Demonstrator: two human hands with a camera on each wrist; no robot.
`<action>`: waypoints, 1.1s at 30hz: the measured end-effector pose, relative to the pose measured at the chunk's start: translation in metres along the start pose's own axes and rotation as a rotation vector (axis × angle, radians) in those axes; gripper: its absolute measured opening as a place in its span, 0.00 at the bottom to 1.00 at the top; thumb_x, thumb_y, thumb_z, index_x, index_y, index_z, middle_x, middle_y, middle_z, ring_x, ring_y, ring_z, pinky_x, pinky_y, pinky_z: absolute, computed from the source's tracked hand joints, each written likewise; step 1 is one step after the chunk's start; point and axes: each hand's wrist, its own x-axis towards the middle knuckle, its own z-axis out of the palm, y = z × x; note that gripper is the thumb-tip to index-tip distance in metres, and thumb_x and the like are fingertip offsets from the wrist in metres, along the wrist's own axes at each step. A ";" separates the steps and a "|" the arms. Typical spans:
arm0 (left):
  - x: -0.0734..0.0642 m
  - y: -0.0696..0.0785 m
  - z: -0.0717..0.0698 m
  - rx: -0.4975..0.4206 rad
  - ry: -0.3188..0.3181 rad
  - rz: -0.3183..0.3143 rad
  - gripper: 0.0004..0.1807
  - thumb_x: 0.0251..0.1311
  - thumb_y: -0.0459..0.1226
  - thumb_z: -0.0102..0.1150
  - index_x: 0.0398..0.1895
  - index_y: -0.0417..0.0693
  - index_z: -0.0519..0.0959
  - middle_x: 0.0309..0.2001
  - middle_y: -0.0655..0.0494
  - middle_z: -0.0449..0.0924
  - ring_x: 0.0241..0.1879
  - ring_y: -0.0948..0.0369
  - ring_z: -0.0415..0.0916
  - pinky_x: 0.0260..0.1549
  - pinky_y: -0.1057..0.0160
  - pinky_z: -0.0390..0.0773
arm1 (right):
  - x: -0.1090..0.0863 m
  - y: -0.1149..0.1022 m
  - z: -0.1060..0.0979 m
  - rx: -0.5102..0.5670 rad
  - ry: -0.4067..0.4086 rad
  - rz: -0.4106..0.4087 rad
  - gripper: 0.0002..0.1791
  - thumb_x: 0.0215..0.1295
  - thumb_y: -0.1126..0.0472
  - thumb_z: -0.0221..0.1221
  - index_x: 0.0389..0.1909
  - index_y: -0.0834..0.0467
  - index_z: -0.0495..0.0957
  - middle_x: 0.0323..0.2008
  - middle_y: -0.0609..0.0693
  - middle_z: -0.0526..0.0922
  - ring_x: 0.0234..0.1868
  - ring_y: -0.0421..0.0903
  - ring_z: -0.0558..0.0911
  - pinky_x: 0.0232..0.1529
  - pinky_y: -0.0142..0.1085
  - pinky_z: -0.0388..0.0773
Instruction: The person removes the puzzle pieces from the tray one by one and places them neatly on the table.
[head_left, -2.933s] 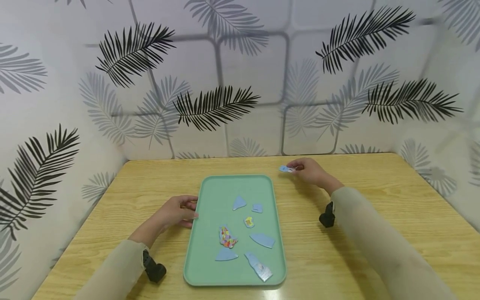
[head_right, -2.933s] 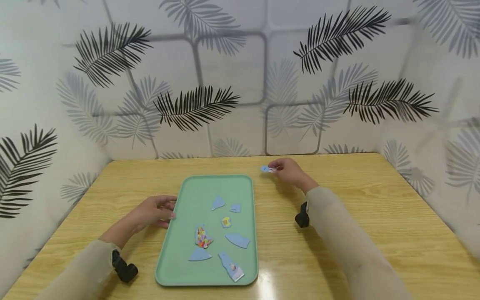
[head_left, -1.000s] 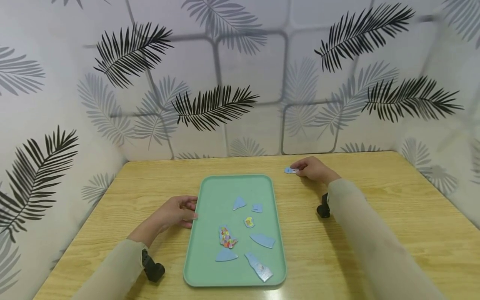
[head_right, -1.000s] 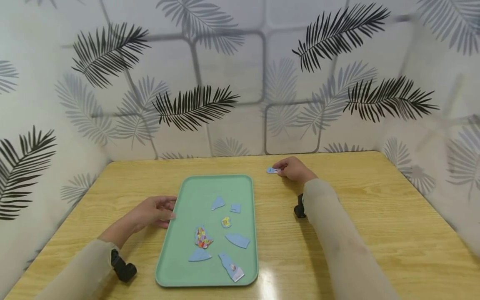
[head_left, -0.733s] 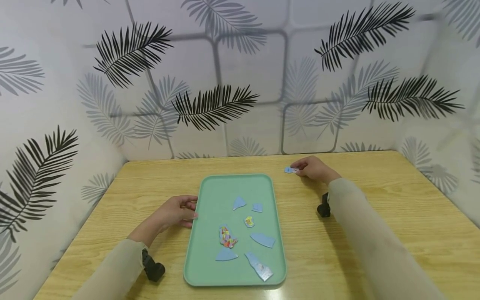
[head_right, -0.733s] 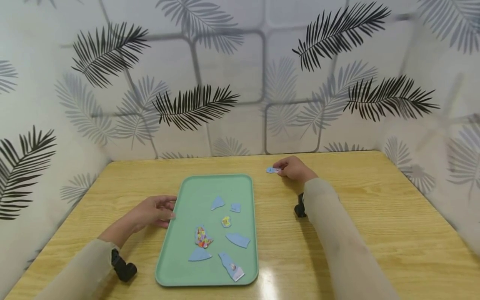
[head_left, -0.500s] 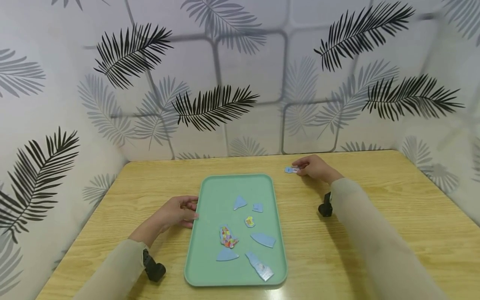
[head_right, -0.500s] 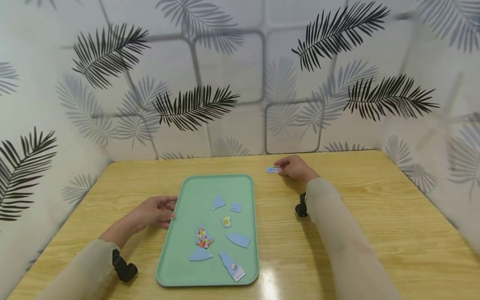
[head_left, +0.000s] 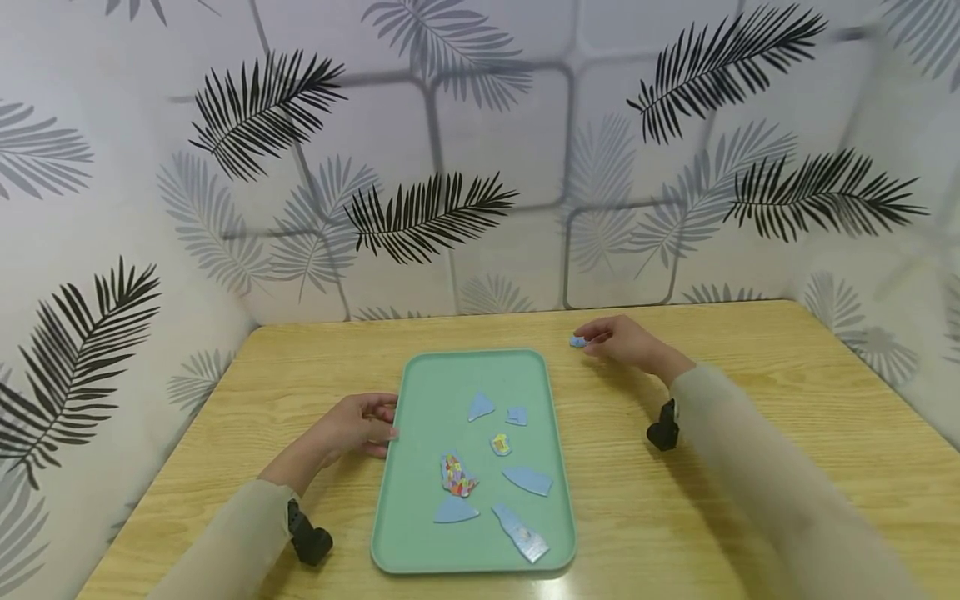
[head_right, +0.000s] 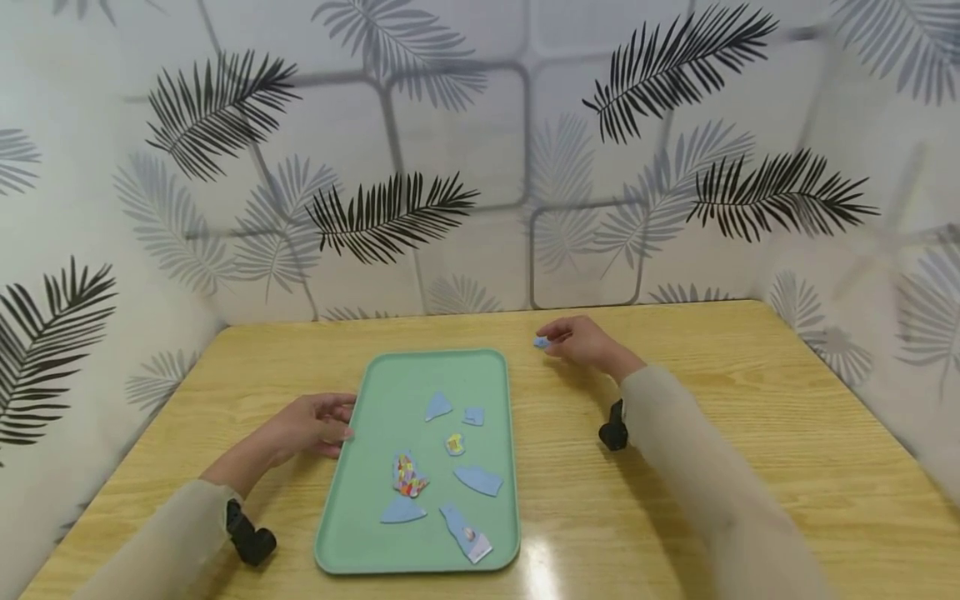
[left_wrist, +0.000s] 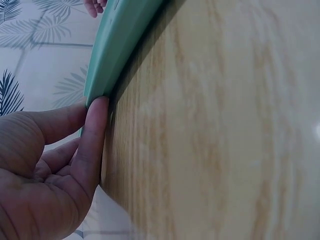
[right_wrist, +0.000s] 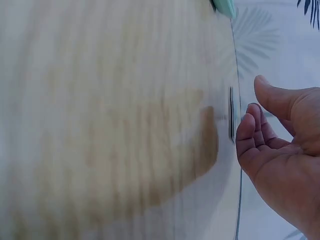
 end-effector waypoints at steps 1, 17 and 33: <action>0.000 0.000 0.000 0.001 -0.001 0.000 0.33 0.60 0.25 0.60 0.69 0.32 0.62 0.47 0.42 0.70 0.38 0.56 0.77 0.36 0.57 0.84 | -0.001 -0.002 0.002 0.009 -0.008 -0.006 0.20 0.68 0.68 0.57 0.59 0.66 0.75 0.56 0.63 0.76 0.52 0.55 0.75 0.49 0.39 0.76; 0.000 -0.002 0.001 -0.007 -0.001 0.005 0.33 0.60 0.24 0.60 0.69 0.32 0.62 0.47 0.42 0.70 0.39 0.56 0.77 0.36 0.56 0.84 | -0.023 -0.028 0.035 0.118 -0.058 -0.107 0.20 0.65 0.66 0.62 0.56 0.68 0.76 0.50 0.63 0.77 0.45 0.50 0.76 0.44 0.36 0.75; -0.002 -0.002 0.003 0.004 0.040 0.009 0.33 0.59 0.26 0.62 0.68 0.34 0.64 0.45 0.43 0.72 0.38 0.56 0.76 0.35 0.57 0.84 | -0.034 -0.038 0.069 0.188 -0.134 -0.143 0.19 0.60 0.68 0.65 0.52 0.69 0.78 0.48 0.62 0.79 0.38 0.48 0.75 0.36 0.31 0.75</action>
